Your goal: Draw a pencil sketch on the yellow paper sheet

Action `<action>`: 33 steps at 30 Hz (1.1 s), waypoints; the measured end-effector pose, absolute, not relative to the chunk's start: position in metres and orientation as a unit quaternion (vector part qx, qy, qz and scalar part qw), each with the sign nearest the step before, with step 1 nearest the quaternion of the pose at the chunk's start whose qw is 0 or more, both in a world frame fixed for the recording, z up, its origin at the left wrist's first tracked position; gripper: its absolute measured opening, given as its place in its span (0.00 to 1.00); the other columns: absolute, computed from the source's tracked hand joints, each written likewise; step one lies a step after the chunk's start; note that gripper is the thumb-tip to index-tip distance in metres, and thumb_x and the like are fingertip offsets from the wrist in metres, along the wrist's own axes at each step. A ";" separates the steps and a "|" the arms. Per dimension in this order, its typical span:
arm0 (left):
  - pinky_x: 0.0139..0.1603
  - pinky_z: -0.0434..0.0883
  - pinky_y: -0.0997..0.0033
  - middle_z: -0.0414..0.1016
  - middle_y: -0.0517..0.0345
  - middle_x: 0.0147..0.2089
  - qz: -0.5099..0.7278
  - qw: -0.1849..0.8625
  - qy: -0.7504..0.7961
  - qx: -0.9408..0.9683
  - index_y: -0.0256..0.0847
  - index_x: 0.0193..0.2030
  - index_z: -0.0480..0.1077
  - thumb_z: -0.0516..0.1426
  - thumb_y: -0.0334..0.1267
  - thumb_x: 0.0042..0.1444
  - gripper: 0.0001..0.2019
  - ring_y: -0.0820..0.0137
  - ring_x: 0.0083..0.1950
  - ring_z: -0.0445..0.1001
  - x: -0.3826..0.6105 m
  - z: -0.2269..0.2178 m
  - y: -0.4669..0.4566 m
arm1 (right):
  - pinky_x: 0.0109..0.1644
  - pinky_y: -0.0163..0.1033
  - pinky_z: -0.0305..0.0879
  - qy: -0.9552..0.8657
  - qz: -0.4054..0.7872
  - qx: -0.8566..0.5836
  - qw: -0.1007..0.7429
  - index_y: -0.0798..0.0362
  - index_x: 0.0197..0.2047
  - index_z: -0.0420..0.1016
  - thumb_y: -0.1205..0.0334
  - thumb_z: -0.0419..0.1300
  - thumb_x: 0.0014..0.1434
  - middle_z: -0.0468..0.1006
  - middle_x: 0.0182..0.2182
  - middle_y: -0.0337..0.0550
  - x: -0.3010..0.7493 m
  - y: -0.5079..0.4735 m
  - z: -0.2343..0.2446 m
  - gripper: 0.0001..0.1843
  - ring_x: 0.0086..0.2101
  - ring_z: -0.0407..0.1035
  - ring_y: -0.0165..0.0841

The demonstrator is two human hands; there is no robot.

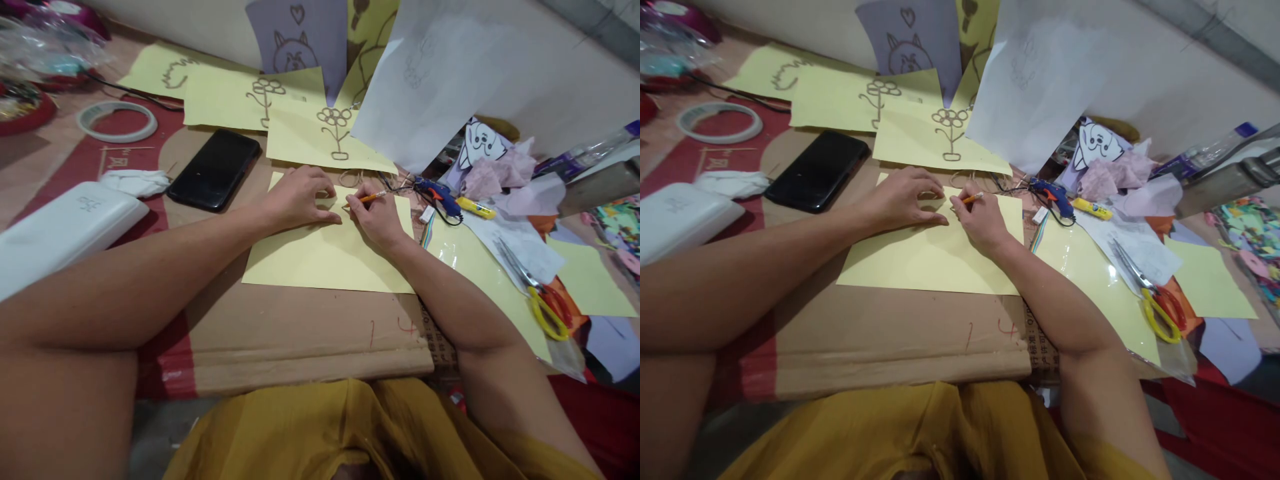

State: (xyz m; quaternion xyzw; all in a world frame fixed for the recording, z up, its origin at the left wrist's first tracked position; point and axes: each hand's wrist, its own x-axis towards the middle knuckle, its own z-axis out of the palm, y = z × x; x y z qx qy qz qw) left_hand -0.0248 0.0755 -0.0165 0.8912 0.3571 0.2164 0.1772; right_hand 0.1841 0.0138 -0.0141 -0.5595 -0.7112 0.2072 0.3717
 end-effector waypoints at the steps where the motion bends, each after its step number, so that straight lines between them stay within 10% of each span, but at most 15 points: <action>1: 0.61 0.67 0.55 0.79 0.48 0.56 0.216 0.177 0.357 0.891 0.42 0.48 0.80 0.72 0.56 0.50 0.25 0.54 0.60 0.74 -0.025 -0.016 0.075 | 0.37 0.41 0.64 -0.711 0.207 -0.561 0.370 0.48 0.32 0.66 0.55 0.60 0.67 0.76 0.26 0.37 0.184 0.014 -0.014 0.13 0.29 0.69 0.32; 33: 0.62 0.67 0.55 0.79 0.49 0.56 0.217 0.186 0.360 0.888 0.44 0.47 0.80 0.72 0.58 0.49 0.25 0.54 0.60 0.73 -0.024 -0.017 0.076 | 0.37 0.42 0.65 -0.712 0.191 -0.568 0.367 0.47 0.32 0.65 0.55 0.60 0.67 0.76 0.24 0.37 0.185 0.017 -0.015 0.13 0.29 0.69 0.32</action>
